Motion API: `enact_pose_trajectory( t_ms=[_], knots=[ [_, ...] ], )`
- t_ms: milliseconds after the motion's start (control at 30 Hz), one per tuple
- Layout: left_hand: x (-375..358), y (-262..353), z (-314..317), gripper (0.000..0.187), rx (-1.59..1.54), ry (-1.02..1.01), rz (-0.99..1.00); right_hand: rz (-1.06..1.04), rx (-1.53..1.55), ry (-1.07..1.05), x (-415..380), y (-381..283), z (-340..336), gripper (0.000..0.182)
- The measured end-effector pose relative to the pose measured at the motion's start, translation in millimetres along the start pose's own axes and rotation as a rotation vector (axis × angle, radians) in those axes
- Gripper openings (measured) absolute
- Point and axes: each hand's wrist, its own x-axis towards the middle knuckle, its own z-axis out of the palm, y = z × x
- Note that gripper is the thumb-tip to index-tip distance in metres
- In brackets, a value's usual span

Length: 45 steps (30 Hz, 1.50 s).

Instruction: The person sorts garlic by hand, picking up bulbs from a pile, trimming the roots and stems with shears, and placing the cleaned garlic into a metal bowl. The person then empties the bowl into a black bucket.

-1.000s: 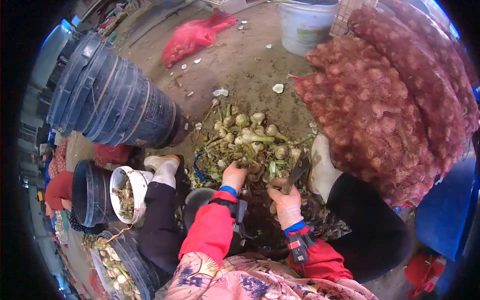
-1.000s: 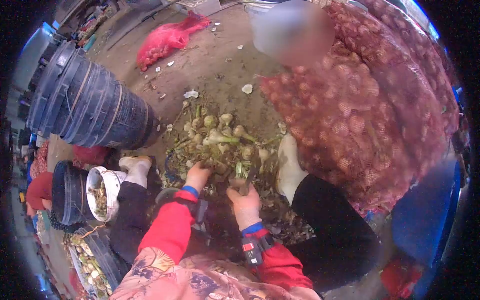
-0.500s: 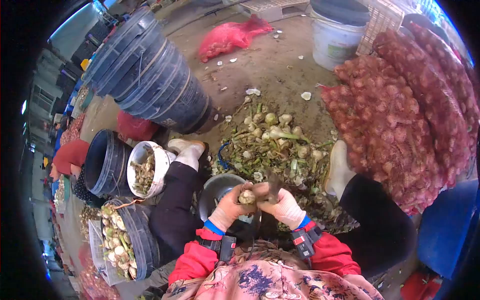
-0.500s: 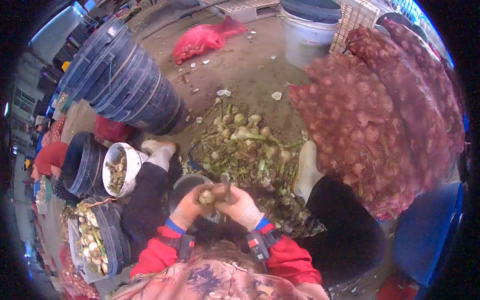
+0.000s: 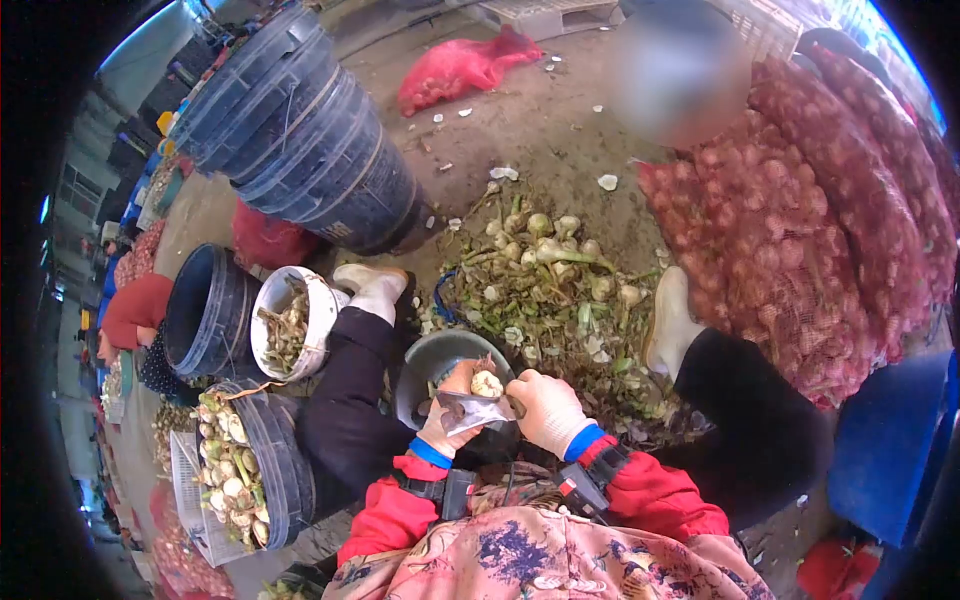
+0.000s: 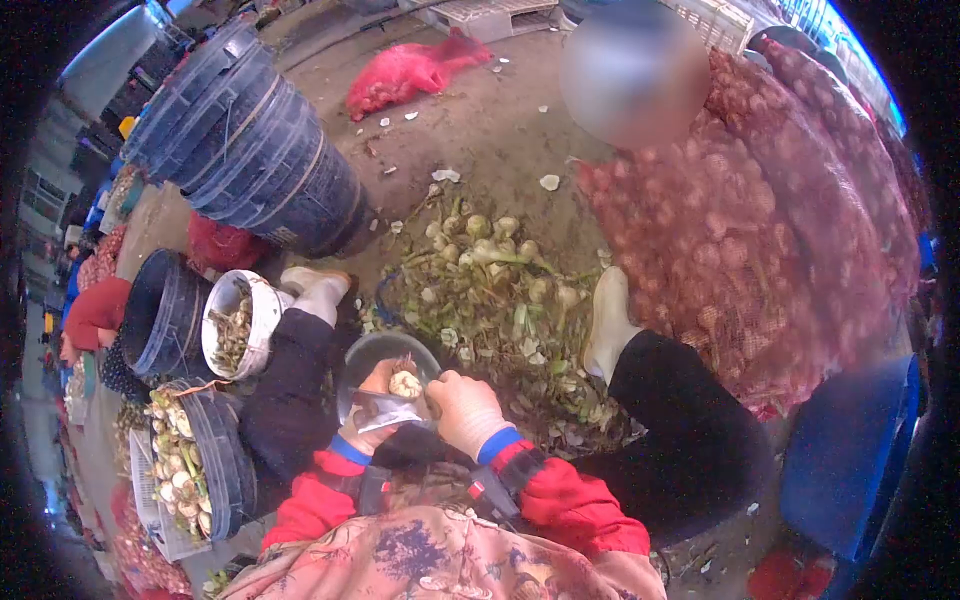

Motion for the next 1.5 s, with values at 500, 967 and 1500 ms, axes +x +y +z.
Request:
enact_pose_trajectory(
  t_ms=[500, 967, 1500],
  knots=[
    [-5.7, 45.0, 6.1, 0.066, -0.073, 0.291, 0.021, 0.658, 0.477, 0.389, 3.9, 126.6, 34.1, 0.028],
    [15.1, 5.7, 14.1, 0.034, -1.261, 0.254, -0.140, -0.093, 0.345, 0.464, 15.8, 18.8, 10.9, 0.022],
    [22.1, -73.8, -20.4, 0.066, 0.838, 0.226, -0.442, 0.657, 0.953, 0.527, 23.7, 124.0, 51.7, 0.023]
  ],
)
